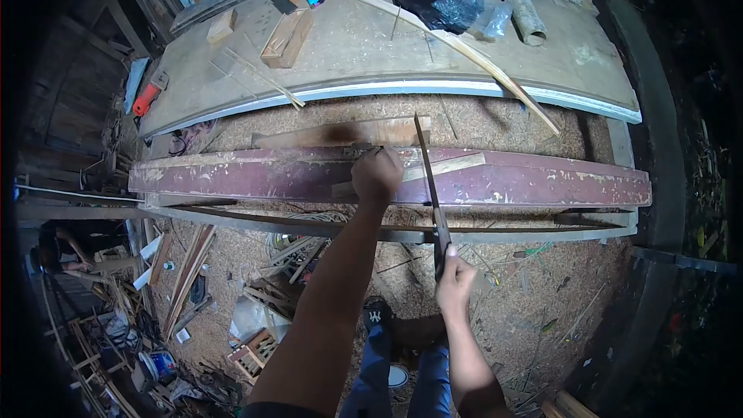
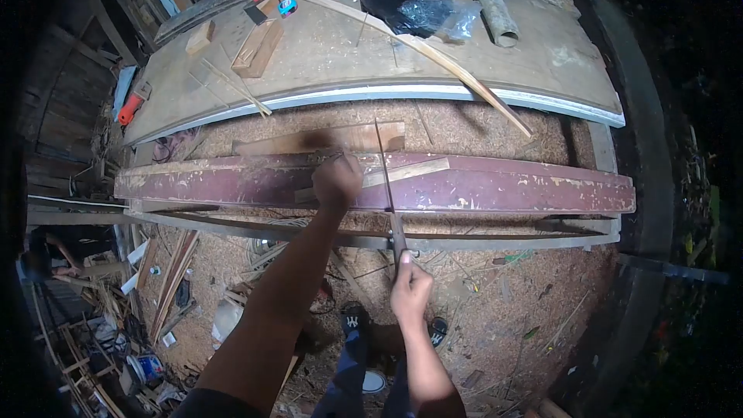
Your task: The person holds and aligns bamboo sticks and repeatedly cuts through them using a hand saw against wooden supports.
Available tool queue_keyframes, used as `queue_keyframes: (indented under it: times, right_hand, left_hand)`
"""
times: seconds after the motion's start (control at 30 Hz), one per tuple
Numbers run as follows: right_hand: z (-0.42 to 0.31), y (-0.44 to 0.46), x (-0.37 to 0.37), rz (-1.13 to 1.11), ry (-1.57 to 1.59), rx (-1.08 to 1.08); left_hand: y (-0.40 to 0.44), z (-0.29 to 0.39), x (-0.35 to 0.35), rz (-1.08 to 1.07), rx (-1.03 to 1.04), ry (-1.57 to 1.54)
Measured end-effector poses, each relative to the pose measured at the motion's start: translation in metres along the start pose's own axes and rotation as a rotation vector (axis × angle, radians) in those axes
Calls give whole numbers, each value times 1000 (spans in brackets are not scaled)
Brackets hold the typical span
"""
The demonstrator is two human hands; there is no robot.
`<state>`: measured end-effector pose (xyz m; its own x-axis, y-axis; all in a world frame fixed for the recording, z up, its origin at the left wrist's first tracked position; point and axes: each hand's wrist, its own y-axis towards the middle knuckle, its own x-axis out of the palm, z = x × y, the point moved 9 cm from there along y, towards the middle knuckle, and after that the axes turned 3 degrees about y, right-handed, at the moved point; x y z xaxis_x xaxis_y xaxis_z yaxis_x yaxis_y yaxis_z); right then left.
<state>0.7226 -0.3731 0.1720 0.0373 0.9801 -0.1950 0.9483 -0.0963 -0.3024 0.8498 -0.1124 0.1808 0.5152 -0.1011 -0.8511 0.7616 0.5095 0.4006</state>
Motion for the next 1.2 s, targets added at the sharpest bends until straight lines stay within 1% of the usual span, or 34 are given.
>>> queue_keyframes:
  times: [0.1, 0.17, 0.23, 0.3, 0.33, 0.37, 0.4, 0.47, 0.5, 0.6, 0.63, 0.7, 0.73, 0.8, 0.83, 0.9, 1.0, 1.07, 1.1, 1.2]
  right_hand:
    - [4, 11, 23, -37, -19, -34]
    - [0, -1, 23, -49, -64, -62]
    - [6, -24, 16, -53, -138, -124]
    - [16, -37, 5, -41, -137, -99]
    - [7, -41, 3, -31, -140, -65]
    - [-8, -35, 3, -5, -211, -96]
    - [-12, -24, 8, -4, -212, -91]
    - [-16, -6, 21, -59, -170, -128]
    - [-8, -4, 22, -72, -153, -80]
    - [-12, -22, 11, -57, -197, -98]
    - [-9, -30, 8, -55, -196, -100]
    - [1, -41, 4, -32, -188, 19]
    - [-1, -36, 8, -36, -189, 22]
    - [-21, -11, 20, -22, -196, -82]
    - [-22, -2, 25, -23, -197, -81]
    - [-24, 10, 40, -82, -131, -141]
    - [-3, -32, 10, -33, -215, -170]
    - [23, -59, -10, -11, -165, -50]
    - [17, -56, -13, 16, -216, -42]
    - [25, -41, -14, 37, -222, -2]
  left_hand:
    - [-3, 4, -1, 8, 53, -13]
    - [-2, 6, -4, 57, 101, -49]
    - [-4, 5, -2, 54, 104, -37]
    - [0, 4, 0, 61, 96, -21]
    - [1, 4, -3, 79, 89, -49]
    - [-1, 4, -5, 90, 85, -77]
    - [-3, 3, -5, 85, 85, -76]
    - [-2, -3, 6, -48, -11, -96]
    - [-2, -3, 5, -49, -11, -97]
    - [-2, 0, 3, -58, 0, -103]
    - [-3, 1, 4, -37, 20, -51]
    - [1, 1, 3, -10, 33, 6]
    - [0, 3, -2, 17, 53, -31]
    - [-2, 4, -6, 38, 76, -69]
    - [-2, 4, -5, 27, 71, -80]
    - [0, 4, -4, 20, 67, -94]
    - [0, 1, 0, 4, 36, -75]
    - [0, -1, 3, -16, 24, -106]
    - [-2, -3, 3, -21, 16, -100]
    - [6, -3, 4, -36, -24, -78]
